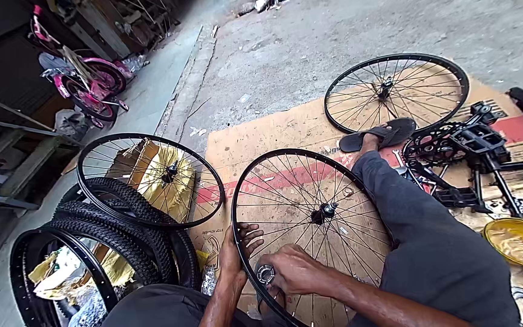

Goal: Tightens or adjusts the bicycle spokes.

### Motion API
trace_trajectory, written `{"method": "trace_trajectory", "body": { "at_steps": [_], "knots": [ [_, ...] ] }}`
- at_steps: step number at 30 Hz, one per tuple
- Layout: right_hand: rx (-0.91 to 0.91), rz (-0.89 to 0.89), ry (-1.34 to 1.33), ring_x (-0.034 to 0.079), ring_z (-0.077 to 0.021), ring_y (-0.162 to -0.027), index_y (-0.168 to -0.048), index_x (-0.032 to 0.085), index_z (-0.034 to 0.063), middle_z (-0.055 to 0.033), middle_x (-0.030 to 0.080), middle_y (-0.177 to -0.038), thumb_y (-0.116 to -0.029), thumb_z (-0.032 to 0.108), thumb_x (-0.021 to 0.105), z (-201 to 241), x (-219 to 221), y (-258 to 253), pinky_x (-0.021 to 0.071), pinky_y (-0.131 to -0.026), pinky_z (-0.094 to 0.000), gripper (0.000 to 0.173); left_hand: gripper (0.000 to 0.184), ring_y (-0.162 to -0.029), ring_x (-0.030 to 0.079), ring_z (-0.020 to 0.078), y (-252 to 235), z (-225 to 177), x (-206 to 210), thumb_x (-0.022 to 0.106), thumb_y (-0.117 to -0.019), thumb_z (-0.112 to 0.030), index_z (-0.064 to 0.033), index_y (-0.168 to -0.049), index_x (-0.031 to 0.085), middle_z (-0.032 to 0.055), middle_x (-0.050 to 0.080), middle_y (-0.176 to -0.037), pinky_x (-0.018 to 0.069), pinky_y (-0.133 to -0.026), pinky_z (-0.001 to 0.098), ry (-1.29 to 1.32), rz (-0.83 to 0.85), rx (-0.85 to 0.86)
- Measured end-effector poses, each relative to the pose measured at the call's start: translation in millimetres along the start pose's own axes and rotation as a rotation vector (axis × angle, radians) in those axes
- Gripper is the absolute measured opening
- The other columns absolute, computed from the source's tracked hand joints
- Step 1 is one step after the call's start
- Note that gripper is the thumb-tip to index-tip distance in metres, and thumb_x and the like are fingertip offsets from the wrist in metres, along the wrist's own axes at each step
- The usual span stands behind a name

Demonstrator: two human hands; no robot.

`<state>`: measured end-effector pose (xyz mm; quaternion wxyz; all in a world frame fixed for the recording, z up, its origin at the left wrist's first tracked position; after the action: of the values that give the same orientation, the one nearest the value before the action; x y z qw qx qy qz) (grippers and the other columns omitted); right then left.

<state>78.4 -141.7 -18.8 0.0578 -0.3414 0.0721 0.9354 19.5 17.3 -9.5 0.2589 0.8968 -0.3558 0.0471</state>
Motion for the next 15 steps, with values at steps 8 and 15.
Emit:
{"method": "trace_trajectory", "body": {
  "at_steps": [8, 15],
  "knots": [
    [-0.157, 0.011, -0.145, 0.063, -0.0266, -0.096, -0.104, 0.069, 0.0082, -0.0107, 0.064, -0.1, -0.1023, 0.04, 0.06, -10.1, -4.5, 8.8, 0.0486, -0.088, -0.0485, 0.034, 0.037, -0.12, 0.065, 0.0347, -30.3, -19.4, 4.0, 0.047, -0.1081, -0.017, -0.008, -0.143, 0.049, 0.0174, 0.06, -0.141, 0.0552, -0.098, 0.0501, 0.08, 0.186, 0.029],
    [-0.028, -0.221, 0.075, 0.066, -0.0145, -0.092, -0.102, 0.069, 0.0158, 0.0005, 0.068, -0.092, -0.1055, 0.043, 0.053, -30.7, -39.7, 43.7, 0.0529, -0.088, -0.0379, 0.031, 0.057, -0.09, 0.074, 0.0372, 14.6, 0.4, -1.0, 0.03, -0.11, -0.047, -0.0035, -0.091, 0.061, 0.019, 0.072, -0.087, 0.0582, -0.092, 0.0538, 0.216, 0.111, 0.047]
  ]
}}
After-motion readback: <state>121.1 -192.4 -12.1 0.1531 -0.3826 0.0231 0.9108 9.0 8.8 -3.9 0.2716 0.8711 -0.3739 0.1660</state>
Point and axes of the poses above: each hand's wrist, its own y-axis away from the middle knuckle, its own x-axis out of the palm, z = x × y, the point moved 2 cm from there along -y, towards the middle knuckle
